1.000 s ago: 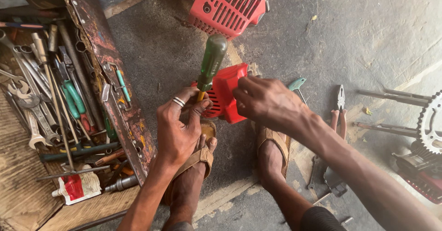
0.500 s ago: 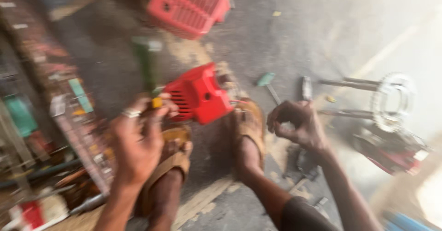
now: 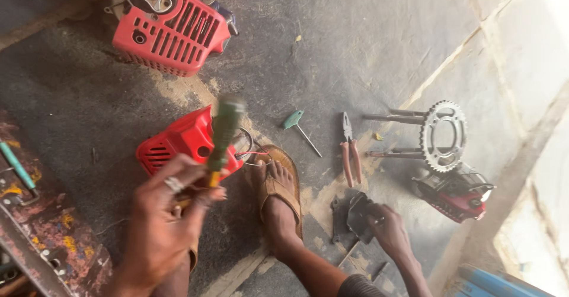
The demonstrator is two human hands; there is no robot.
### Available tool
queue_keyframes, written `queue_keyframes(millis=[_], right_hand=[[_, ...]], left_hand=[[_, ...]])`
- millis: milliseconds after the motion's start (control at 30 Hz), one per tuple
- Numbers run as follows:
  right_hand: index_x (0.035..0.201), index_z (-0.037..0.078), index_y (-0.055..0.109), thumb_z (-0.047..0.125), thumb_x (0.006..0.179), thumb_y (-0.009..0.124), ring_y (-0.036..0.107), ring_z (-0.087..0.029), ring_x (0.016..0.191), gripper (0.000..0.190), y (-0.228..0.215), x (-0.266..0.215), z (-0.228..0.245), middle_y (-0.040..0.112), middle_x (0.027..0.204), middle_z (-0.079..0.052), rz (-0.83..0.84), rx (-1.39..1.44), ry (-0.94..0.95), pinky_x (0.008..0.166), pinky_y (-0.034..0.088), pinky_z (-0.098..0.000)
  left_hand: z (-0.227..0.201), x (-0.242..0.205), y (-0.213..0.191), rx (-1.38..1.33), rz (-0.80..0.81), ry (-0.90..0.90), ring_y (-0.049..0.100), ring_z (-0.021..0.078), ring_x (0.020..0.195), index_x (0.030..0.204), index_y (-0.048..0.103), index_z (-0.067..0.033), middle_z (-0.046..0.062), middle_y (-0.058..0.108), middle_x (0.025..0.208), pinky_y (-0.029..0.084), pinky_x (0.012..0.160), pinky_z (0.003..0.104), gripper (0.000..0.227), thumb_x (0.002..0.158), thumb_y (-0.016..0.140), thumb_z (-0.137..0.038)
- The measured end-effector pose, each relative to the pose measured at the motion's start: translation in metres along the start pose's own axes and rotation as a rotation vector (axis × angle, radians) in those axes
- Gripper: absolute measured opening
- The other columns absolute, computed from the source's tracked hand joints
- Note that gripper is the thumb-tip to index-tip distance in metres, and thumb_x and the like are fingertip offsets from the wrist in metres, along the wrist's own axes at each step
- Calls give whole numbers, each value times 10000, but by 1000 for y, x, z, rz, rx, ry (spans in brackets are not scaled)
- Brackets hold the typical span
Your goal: The person assembles a small engine by attaching a red plastic cover to the cylinder head using a screwdriver. They then remove the cover and proceed to tighten screws on the exposed engine block.
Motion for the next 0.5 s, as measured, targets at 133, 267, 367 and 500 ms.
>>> queue_keyframes(millis=[133, 267, 367, 500], right_hand=[[1176, 24, 750, 271, 874, 746, 719, -205, 1066, 390, -23, -14, 80, 796, 1087, -106, 57, 508, -41, 947, 544, -363], [1527, 58, 427, 452, 916, 708, 499, -281, 1371, 780, -49, -56, 222, 536, 1442, -199, 370, 1160, -539, 1097, 423, -455], [1256, -40, 660, 459, 1027, 625, 305, -205, 1557, 549, -62, -50, 231, 371, 1670, -82, 203, 1121, -279, 1197, 315, -504], [1137, 129, 660, 492, 979, 576, 658, -292, 1184, 405, -59, -40, 221, 705, 1179, -151, 118, 901, -130, 1067, 523, -542]], left_hand=[[-40, 4, 33, -57, 61, 233, 744, 158, 849, 1099, 753, -39, 53, 744, 969, 590, 696, 287, 227, 884, 778, -108], [-55, 10, 115, -103, 438, 113, 767, 203, 902, 1074, 734, -58, 53, 724, 1161, 634, 699, 314, 267, 839, 801, -166], [-72, 6, 138, 179, 528, 258, 729, 270, 938, 1118, 724, -20, 99, 698, 1259, 621, 813, 369, 331, 824, 815, -140], [-50, 29, 53, 507, 68, 372, 602, 379, 1195, 1159, 681, -126, 176, 612, 1241, 430, 1132, 562, 542, 705, 911, -312]])
Point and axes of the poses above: each hand's wrist, its own x-axis towards the middle knuckle, its own y-axis out of the palm, z = x × y, the point moved 10 cm from there along x, towards the middle knuckle
